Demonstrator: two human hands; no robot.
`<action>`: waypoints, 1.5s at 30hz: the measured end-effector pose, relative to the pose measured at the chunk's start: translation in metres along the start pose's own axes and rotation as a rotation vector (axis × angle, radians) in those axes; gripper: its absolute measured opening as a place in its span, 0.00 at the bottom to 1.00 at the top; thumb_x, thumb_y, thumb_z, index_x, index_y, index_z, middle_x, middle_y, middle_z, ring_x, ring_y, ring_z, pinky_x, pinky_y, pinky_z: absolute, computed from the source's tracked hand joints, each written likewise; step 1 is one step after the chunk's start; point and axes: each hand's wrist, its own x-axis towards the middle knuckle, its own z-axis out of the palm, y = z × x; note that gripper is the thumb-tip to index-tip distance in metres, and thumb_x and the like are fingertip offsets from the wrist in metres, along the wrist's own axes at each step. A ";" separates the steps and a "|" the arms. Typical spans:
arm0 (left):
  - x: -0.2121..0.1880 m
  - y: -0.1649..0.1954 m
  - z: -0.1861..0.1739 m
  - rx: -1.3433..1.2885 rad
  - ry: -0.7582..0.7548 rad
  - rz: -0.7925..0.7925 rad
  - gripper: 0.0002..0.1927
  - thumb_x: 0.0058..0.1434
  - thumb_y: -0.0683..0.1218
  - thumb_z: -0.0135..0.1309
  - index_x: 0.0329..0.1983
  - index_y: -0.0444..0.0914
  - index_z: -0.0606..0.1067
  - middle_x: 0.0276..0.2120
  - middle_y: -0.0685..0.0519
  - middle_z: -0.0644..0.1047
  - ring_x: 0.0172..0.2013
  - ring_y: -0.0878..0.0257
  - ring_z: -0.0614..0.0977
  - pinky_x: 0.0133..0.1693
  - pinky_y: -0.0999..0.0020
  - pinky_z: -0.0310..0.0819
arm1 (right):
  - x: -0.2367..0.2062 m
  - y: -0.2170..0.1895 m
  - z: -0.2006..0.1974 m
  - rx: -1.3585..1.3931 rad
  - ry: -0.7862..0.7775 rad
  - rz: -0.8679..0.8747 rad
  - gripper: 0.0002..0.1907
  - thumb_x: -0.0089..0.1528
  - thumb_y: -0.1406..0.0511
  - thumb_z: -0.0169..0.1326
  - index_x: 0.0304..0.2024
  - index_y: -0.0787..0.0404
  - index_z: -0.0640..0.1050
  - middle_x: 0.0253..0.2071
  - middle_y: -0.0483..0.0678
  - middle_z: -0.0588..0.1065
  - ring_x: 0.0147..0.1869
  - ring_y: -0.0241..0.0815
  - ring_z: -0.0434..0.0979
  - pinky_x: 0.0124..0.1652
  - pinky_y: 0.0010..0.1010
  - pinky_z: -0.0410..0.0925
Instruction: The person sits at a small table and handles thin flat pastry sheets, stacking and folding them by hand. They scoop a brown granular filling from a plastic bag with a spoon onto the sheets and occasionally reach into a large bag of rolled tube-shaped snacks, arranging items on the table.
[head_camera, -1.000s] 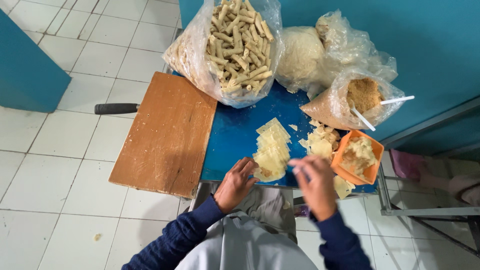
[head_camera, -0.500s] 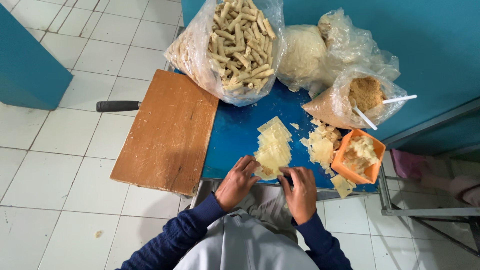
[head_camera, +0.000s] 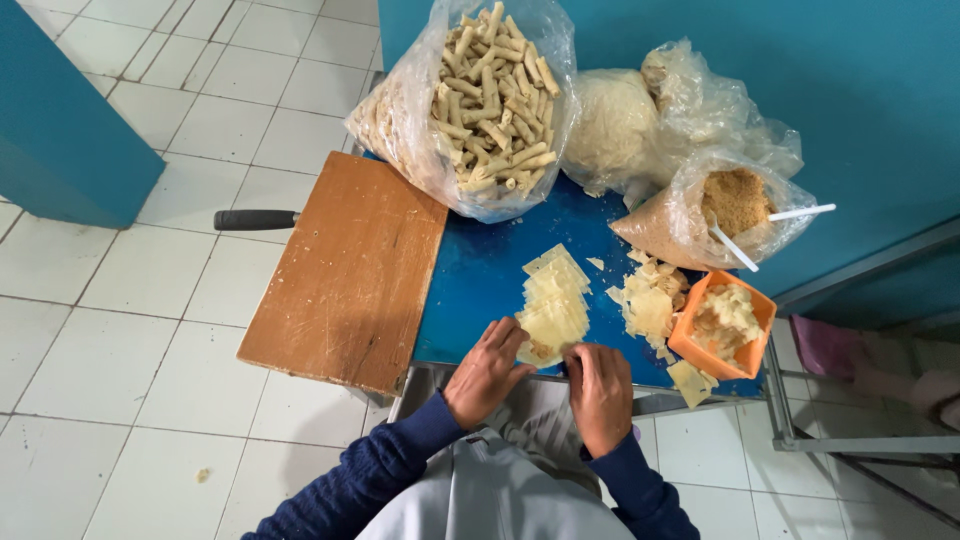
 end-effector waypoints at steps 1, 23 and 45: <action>0.000 0.000 0.000 0.000 0.000 -0.004 0.24 0.55 0.43 0.64 0.52 0.28 0.71 0.47 0.41 0.70 0.49 0.43 0.73 0.50 0.55 0.70 | 0.000 -0.001 0.001 0.015 -0.005 0.012 0.08 0.60 0.73 0.58 0.41 0.62 0.74 0.39 0.51 0.76 0.45 0.55 0.74 0.45 0.43 0.66; -0.001 -0.008 0.002 0.009 -0.027 0.034 0.25 0.54 0.43 0.65 0.51 0.29 0.71 0.48 0.42 0.70 0.49 0.44 0.72 0.50 0.55 0.70 | 0.004 -0.001 0.002 0.214 -0.044 -0.069 0.08 0.62 0.72 0.58 0.43 0.59 0.81 0.44 0.46 0.81 0.47 0.47 0.80 0.47 0.37 0.70; 0.022 -0.011 -0.001 -0.032 -0.044 0.033 0.06 0.56 0.37 0.57 0.37 0.34 0.73 0.39 0.47 0.72 0.44 0.47 0.75 0.43 0.55 0.71 | 0.020 -0.001 0.008 0.165 -0.079 -0.160 0.08 0.61 0.71 0.60 0.43 0.62 0.81 0.42 0.49 0.76 0.47 0.52 0.75 0.44 0.40 0.70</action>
